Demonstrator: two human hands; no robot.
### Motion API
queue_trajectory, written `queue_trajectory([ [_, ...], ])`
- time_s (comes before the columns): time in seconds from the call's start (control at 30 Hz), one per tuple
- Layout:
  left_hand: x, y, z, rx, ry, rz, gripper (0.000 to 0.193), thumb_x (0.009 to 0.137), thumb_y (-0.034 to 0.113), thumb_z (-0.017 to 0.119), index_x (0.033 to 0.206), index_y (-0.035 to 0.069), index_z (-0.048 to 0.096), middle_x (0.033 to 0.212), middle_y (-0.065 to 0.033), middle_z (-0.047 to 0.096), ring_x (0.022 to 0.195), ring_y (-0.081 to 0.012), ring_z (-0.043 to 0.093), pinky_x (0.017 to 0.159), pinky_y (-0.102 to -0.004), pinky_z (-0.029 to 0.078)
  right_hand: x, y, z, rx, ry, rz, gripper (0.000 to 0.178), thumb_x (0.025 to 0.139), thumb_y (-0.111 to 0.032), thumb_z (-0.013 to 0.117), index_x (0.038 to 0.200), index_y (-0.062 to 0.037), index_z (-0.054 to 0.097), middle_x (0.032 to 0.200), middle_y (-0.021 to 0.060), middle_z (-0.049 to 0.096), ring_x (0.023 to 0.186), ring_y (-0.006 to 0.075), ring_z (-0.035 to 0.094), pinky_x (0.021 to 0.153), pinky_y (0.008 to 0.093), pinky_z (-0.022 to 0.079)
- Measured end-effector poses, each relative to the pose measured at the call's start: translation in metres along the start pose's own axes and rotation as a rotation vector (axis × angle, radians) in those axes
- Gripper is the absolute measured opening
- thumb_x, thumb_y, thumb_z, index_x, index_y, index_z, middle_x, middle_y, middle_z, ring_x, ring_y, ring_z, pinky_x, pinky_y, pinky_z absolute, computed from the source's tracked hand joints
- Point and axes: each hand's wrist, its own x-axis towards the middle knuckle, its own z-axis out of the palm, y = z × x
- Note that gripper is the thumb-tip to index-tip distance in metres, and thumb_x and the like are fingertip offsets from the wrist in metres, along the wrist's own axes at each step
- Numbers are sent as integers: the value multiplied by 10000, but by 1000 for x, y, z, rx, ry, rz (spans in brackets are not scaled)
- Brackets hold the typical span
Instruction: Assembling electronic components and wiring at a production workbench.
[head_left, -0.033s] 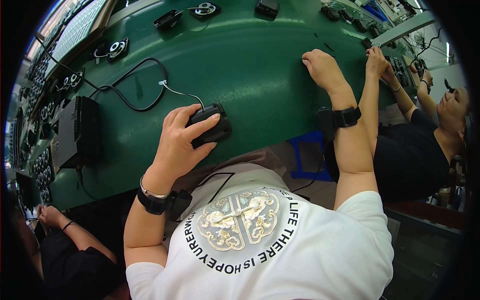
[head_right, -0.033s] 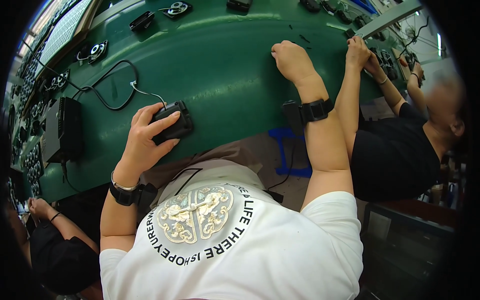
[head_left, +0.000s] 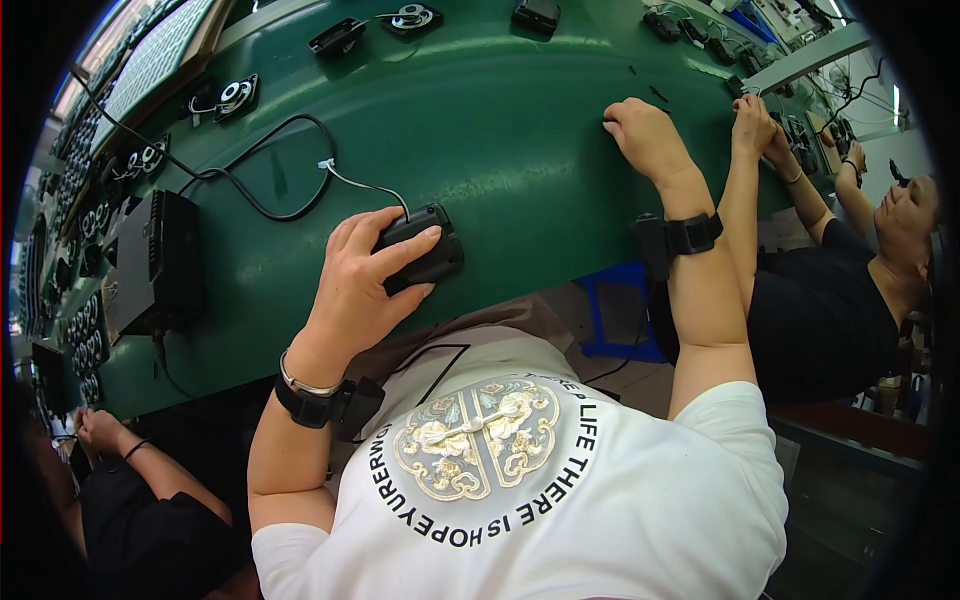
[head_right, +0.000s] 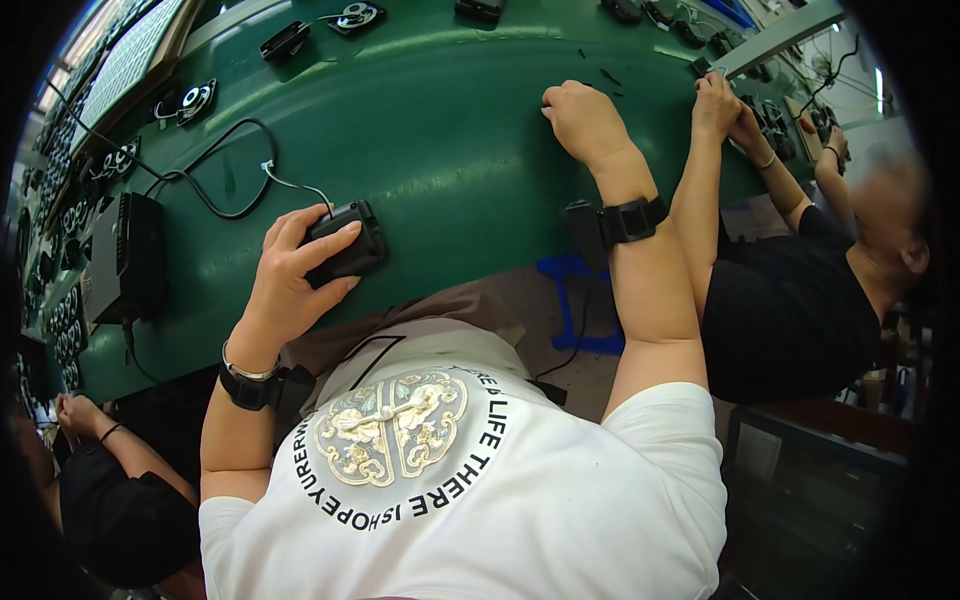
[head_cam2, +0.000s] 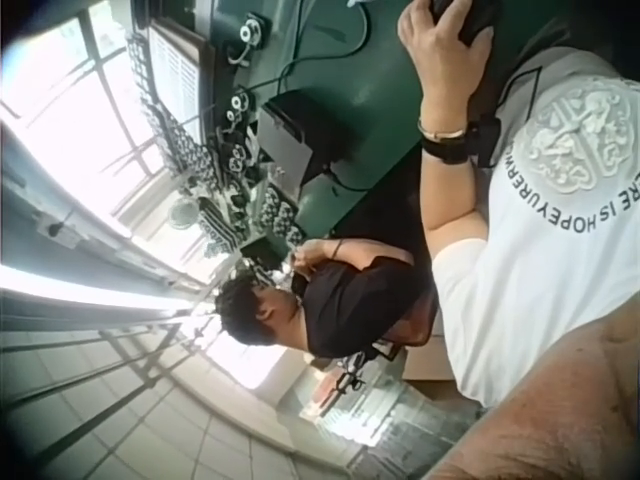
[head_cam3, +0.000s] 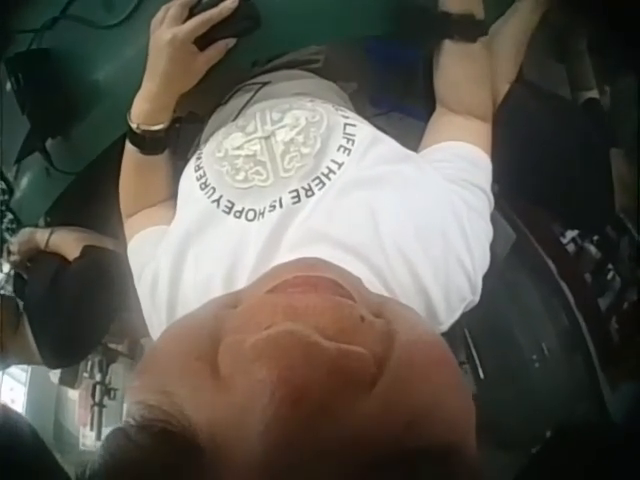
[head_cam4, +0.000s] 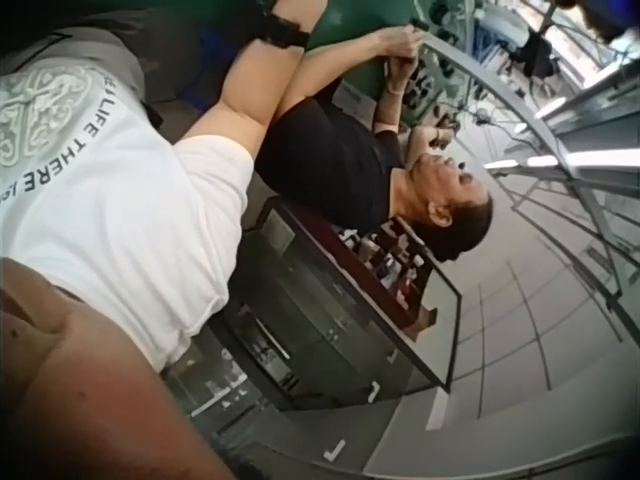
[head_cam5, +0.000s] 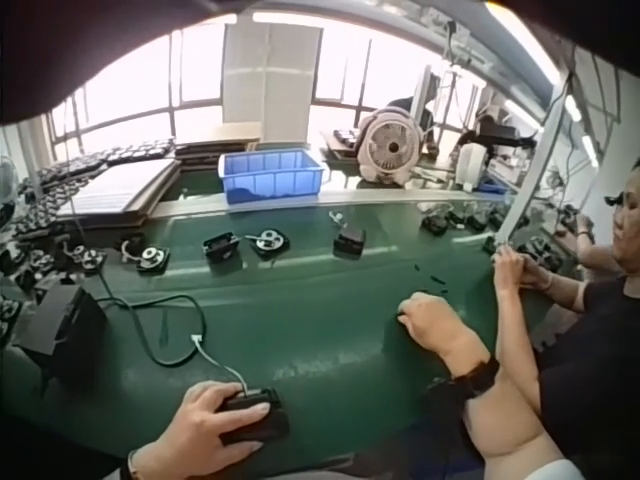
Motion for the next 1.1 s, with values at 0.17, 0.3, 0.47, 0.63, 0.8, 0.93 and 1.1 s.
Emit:
queue_trajectory([
  [0.17,-1,0,1,-2,7,-12,604,617,84,822,1185,234,682,1255,-146,565,1165,-362,509,1008,-458,402,2,-6,-11,-84,-129,-13,115,850,-104,621,923,-20,650,885,159,644,850,361,619,763,434,505],
  [0.3,0,0,2,-6,6,5,601,621,90,819,1187,241,681,1260,-146,564,1168,-357,509,1009,-454,401,-8,4,-7,-135,-116,-9,110,860,-100,626,927,-14,640,834,132,642,804,303,631,729,388,507],
  [0.47,0,-4,3,2,19,15,597,628,100,816,1190,247,681,1266,-146,563,1170,-350,510,1013,-448,399,-19,-70,-24,656,-174,175,81,908,-85,607,936,-10,610,767,45,602,732,140,593,665,268,478],
  [0.63,-3,-3,0,6,12,18,598,630,108,816,1195,251,681,1271,-146,559,1175,-348,508,1017,-447,396,-57,-175,-13,1007,-61,-91,59,918,-41,609,959,-17,573,835,37,573,735,116,543,645,236,444],
  [0.8,-2,-3,1,1,11,7,600,631,110,815,1199,252,681,1275,-145,557,1178,-349,507,1024,-448,389,-60,-197,2,804,203,-398,130,850,0,659,931,-42,566,861,94,584,722,242,554,634,319,464],
  [0.93,-3,-2,2,7,17,7,600,633,108,814,1200,252,681,1273,-143,558,1179,-350,507,1032,-449,381,-63,-197,5,698,296,-416,175,805,7,682,925,-46,566,863,96,591,726,274,556,634,356,472],
  [1.1,-4,-3,2,13,18,11,598,634,107,814,1199,248,680,1271,-140,559,1178,-349,507,1033,-449,380,-64,-199,6,602,352,-460,189,769,8,700,900,-48,575,859,82,591,725,268,567,638,354,478],
])
